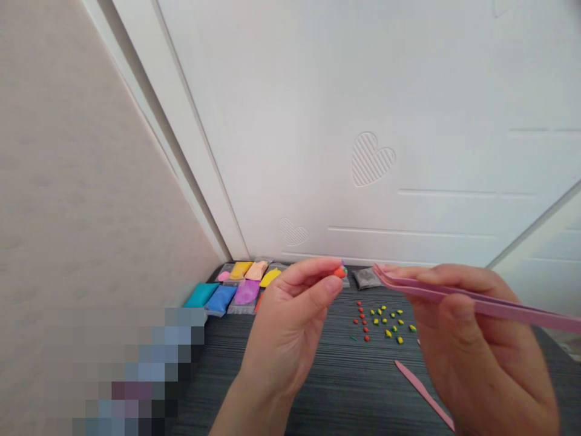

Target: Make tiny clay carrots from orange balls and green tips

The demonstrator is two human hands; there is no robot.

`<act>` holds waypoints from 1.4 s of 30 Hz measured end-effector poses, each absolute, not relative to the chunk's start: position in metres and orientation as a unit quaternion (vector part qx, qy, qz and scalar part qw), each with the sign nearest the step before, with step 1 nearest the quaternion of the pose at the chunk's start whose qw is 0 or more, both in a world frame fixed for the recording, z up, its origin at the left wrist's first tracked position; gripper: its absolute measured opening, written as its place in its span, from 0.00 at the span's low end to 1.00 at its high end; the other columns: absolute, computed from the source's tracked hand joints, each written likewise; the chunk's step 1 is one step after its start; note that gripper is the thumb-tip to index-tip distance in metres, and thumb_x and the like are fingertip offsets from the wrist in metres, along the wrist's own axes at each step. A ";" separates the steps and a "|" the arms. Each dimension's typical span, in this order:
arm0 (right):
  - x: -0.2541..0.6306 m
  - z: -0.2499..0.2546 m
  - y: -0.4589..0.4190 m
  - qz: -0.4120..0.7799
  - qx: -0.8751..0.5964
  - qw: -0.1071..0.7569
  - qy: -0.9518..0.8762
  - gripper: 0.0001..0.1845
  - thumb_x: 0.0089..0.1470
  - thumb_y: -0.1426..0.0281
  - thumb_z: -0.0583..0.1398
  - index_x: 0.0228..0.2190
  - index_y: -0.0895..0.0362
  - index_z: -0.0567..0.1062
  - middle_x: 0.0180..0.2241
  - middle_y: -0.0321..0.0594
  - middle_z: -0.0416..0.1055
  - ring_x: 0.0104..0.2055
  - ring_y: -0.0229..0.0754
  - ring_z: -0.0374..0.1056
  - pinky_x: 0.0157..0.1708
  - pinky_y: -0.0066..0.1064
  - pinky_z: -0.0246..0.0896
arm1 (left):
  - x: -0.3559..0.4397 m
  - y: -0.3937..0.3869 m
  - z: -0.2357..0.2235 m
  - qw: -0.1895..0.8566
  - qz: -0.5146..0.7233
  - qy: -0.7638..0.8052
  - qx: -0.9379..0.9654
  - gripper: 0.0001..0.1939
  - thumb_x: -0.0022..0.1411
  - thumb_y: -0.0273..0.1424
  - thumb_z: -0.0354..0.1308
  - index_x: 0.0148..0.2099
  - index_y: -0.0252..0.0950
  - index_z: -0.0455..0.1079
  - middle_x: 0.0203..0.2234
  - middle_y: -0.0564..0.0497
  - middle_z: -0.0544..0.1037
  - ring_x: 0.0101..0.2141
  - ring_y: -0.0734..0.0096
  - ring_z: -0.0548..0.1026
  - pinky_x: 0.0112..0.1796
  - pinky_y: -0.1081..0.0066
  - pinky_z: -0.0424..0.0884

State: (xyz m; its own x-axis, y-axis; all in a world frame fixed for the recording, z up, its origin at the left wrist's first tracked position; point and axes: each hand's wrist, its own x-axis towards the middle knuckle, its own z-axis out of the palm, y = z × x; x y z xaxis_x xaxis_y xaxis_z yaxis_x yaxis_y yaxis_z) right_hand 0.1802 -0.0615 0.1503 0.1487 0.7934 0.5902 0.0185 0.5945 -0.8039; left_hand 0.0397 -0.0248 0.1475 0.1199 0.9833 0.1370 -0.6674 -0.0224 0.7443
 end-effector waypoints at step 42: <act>0.170 0.158 -0.076 0.163 -0.352 0.772 -0.504 0.06 0.48 0.68 0.58 0.31 0.56 0.70 0.29 0.38 0.71 0.30 0.44 0.69 0.29 0.38 0.67 | 0.041 -0.050 0.157 0.632 0.599 0.217 0.441 0.07 0.49 0.25 0.60 0.33 0.40 0.74 0.27 0.54 0.77 0.29 0.79 0.72 0.32 0.84 0.68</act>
